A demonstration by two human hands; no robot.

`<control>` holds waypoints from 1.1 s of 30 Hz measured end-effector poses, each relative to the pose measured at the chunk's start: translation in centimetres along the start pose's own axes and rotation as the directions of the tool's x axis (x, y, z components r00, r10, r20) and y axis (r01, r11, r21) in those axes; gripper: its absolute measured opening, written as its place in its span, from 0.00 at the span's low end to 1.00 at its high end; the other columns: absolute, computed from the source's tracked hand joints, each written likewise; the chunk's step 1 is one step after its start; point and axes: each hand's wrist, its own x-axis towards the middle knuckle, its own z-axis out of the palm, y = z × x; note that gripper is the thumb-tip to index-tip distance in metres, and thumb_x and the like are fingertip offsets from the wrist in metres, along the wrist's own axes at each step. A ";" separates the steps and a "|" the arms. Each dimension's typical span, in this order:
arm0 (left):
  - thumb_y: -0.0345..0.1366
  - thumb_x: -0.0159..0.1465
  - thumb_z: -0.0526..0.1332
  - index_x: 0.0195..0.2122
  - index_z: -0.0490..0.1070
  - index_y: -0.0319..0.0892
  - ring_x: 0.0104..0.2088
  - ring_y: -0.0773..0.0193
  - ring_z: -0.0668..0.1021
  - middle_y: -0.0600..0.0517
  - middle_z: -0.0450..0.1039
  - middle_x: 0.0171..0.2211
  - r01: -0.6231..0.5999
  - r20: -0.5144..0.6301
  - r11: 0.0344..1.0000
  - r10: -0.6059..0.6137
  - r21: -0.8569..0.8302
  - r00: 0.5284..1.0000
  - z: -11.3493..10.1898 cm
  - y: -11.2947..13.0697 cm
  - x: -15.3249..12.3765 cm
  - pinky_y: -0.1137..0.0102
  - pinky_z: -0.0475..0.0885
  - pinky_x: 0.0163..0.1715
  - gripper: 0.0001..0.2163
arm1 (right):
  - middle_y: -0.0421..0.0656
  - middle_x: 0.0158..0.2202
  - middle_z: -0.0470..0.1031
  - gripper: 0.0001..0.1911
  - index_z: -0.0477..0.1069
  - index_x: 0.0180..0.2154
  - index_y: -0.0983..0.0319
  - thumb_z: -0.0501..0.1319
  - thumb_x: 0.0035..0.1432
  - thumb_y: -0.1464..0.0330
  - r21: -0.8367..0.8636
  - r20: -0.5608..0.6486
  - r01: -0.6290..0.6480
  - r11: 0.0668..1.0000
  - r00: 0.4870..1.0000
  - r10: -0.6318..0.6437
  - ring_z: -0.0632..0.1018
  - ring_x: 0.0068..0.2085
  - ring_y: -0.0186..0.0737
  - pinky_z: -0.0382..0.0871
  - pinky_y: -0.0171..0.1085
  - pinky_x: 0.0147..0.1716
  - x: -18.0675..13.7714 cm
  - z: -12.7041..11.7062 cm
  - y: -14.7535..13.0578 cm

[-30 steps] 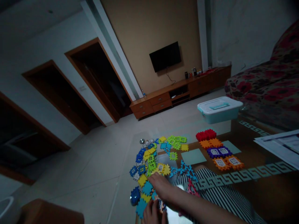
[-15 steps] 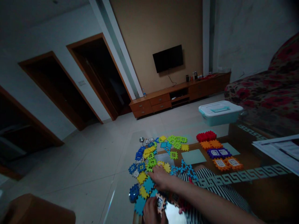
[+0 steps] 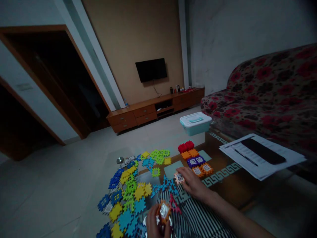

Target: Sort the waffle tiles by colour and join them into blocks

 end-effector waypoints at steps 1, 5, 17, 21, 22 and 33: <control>0.42 0.60 0.55 0.50 0.68 0.42 0.52 0.52 0.74 0.41 0.73 0.50 -0.031 0.039 0.999 0.033 -0.044 0.999 1.7 1.6 0.6 0.56 0.71 0.53 0.19 | 0.50 0.58 0.65 0.34 0.60 0.61 0.61 0.51 0.51 0.79 -0.014 -0.073 -0.048 0.999 0.996 0.047 0.66 0.59 0.47 0.59 0.51 0.60 -1.3 -1.0 2.1; 0.36 0.61 0.55 0.55 0.66 0.41 0.56 0.55 0.72 0.42 0.70 0.54 -0.135 0.254 0.973 0.180 -0.186 0.950 7.8 7.7 3.6 0.56 0.68 0.58 0.20 | 0.51 0.57 0.67 0.31 0.63 0.59 0.62 0.49 0.53 0.76 -0.046 -0.278 -0.186 0.982 0.946 0.166 0.66 0.59 0.49 0.60 0.53 0.60 -5.0 -4.7 8.7; 0.24 0.50 0.56 0.56 0.66 0.39 0.58 0.55 0.69 0.42 0.68 0.56 -0.239 0.460 0.958 0.287 -0.160 0.840 18.1 9.9 9.5 0.57 0.63 0.61 0.29 | 0.52 0.58 0.68 0.30 0.68 0.57 0.63 0.52 0.51 0.76 -0.037 -0.152 -0.210 0.977 0.967 0.202 0.67 0.60 0.49 0.59 0.53 0.61 -5.1 -8.2 12.5; 0.27 0.53 0.57 0.59 0.63 0.38 0.61 0.53 0.66 0.40 0.64 0.59 -0.168 0.465 0.981 0.194 -0.098 0.864 17.3 9.7 8.3 0.56 0.60 0.63 0.29 | 0.52 0.59 0.68 0.33 0.67 0.58 0.63 0.51 0.49 0.78 -0.026 -0.086 -0.203 0.979 0.976 0.200 0.67 0.61 0.47 0.58 0.51 0.62 -4.5 -7.6 12.7; 0.28 0.55 0.57 0.59 0.62 0.38 0.61 0.53 0.66 0.40 0.63 0.59 -0.135 0.452 0.985 0.168 -0.104 0.876 17.0 9.9 7.9 0.57 0.59 0.63 0.28 | 0.51 0.59 0.67 0.34 0.66 0.59 0.63 0.51 0.49 0.79 -0.023 -0.076 -0.201 0.979 0.977 0.199 0.67 0.61 0.46 0.59 0.50 0.62 -4.4 -7.4 12.8; 0.24 0.51 0.55 0.60 0.58 0.35 0.65 0.57 0.61 0.39 0.58 0.62 0.087 0.387 0.967 0.013 -0.238 0.922 17.3 12.4 4.6 0.61 0.53 0.67 0.32 | 0.53 0.59 0.67 0.31 0.67 0.57 0.64 0.50 0.51 0.77 -0.019 -0.109 -0.177 0.984 0.979 0.174 0.69 0.59 0.47 0.63 0.50 0.59 -5.0 -6.0 14.3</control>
